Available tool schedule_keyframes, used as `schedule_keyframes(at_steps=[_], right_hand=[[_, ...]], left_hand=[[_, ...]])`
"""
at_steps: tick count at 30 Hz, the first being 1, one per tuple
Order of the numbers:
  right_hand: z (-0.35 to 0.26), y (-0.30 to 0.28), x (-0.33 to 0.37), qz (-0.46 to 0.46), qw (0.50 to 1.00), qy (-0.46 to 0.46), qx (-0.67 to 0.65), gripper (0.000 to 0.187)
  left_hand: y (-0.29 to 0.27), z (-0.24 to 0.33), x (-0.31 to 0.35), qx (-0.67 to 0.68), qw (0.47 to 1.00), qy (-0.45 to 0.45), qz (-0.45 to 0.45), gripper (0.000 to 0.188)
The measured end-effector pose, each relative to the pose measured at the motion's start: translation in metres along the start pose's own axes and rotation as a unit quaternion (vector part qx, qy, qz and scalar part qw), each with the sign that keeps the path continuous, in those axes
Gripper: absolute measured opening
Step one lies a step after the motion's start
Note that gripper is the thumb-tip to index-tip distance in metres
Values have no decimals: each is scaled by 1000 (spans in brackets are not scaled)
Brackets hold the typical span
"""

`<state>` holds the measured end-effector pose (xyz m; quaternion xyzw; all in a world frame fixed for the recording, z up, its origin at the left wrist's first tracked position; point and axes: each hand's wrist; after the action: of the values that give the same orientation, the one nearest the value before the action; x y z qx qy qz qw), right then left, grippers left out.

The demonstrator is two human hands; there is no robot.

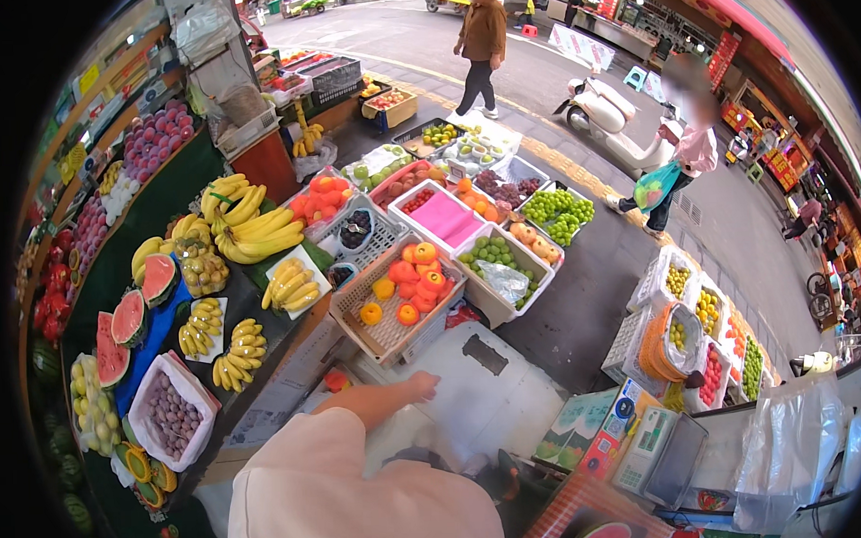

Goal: The person selects green fruits from a display, places them into a plastic bag, weighs the bag on a scale, and then wraps a sliced watermelon half in plastic wrap. The person hands the bag of fruit to a customer and holds the wrapped watermelon.

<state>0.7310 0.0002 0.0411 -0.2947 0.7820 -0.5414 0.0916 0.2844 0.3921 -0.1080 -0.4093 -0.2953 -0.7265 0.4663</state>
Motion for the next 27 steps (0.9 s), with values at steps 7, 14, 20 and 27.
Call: schedule_keyframes(at_steps=[7, 14, 20, 27], right_hand=[[-50, -103, 4, 251, 952, -80, 154, 35], [-72, -241, 26, 544, 771, -21, 330, 30], [-86, -255, -38, 588, 721, -17, 366, 27], [-166, -173, -170, 487, 838, -166, 182, 35]], left_hand=[[-82, 11, -21, -311, 933, 67, 165, 42], [-58, 46, -11, -370, 915, 129, 95, 43], [-58, 70, -56, -406, 882, 211, 112, 46], [-153, 242, -68, -403, 866, 197, 219, 47]])
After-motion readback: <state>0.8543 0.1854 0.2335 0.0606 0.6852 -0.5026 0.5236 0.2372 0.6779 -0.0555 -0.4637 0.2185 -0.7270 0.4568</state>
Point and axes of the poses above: each hand's wrist, its own x-axis away from the middle knuckle, its own y-axis out of the palm, z = x × y, and after that the axes turned 10 degrees about -z, right-handed
